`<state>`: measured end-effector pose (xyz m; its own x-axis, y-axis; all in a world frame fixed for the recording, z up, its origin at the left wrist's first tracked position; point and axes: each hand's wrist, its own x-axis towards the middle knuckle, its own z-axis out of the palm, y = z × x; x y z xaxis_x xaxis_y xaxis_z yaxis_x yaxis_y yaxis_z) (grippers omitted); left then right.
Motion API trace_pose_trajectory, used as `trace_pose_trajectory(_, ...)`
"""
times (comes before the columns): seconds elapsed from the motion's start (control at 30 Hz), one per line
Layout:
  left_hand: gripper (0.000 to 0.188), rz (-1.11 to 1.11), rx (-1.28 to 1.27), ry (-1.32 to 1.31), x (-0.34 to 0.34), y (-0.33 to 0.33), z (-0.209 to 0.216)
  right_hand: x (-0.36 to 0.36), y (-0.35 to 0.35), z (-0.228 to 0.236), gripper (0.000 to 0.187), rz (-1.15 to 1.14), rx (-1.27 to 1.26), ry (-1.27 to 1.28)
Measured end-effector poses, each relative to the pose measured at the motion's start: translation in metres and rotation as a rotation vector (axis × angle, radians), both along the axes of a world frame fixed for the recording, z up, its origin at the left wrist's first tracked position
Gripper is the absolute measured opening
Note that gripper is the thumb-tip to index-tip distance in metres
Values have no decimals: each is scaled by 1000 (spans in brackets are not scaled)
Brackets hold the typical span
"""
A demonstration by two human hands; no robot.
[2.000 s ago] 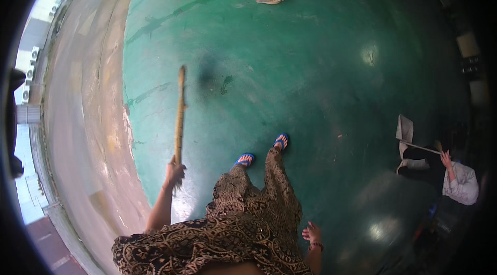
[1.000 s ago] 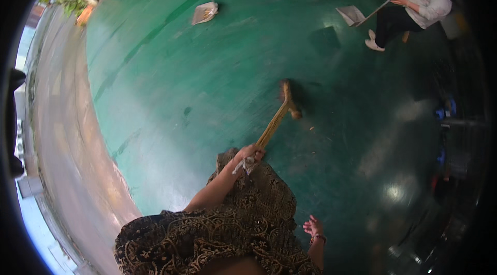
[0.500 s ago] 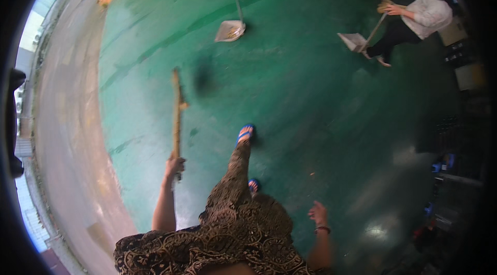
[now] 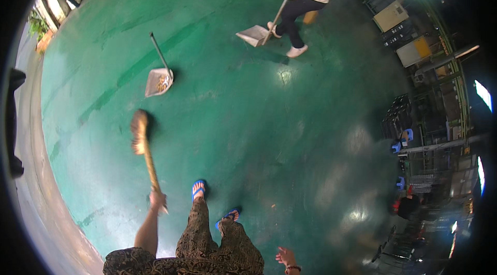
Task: The person sweeps a green floor with a broom and uses a dustpan to collect debris. They move around tables and chairs, sweeping different areas and gathering dirt into the dustpan.
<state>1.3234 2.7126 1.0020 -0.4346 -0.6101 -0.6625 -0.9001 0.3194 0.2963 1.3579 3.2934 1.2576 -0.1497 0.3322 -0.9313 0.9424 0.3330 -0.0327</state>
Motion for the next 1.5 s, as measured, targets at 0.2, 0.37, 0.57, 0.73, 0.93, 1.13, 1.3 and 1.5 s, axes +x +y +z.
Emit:
trace_pose_trajectory(0.2,74,-439,236,278,-64,160,72,16,46,-70,41,-239,-431,-18)
trace_pose_trajectory(0.37,33,-153,738,322,-133,206,119,-14,82,-125,40,-498,-744,44)
trace_pose_trajectory(0.57,16,785,1490,195,-186,165,204,-149,100,-84,43,-155,-177,191)
trace_pose_trajectory(0.73,15,646,1060,348,-148,128,261,-225,108,-74,43,-58,-108,286)
trace_pose_trajectory(0.93,14,533,485,227,-164,70,239,-258,90,-95,42,-166,-214,377)
trace_pose_trajectory(1.13,8,662,574,75,-307,47,183,-232,65,-94,38,-297,-118,171)
trace_pose_trajectory(1.3,11,208,595,-43,-471,134,154,-229,54,-63,38,-273,-82,64)
trace_pose_trajectory(1.5,10,233,770,203,-622,228,101,-279,14,-21,40,-518,-10,328)
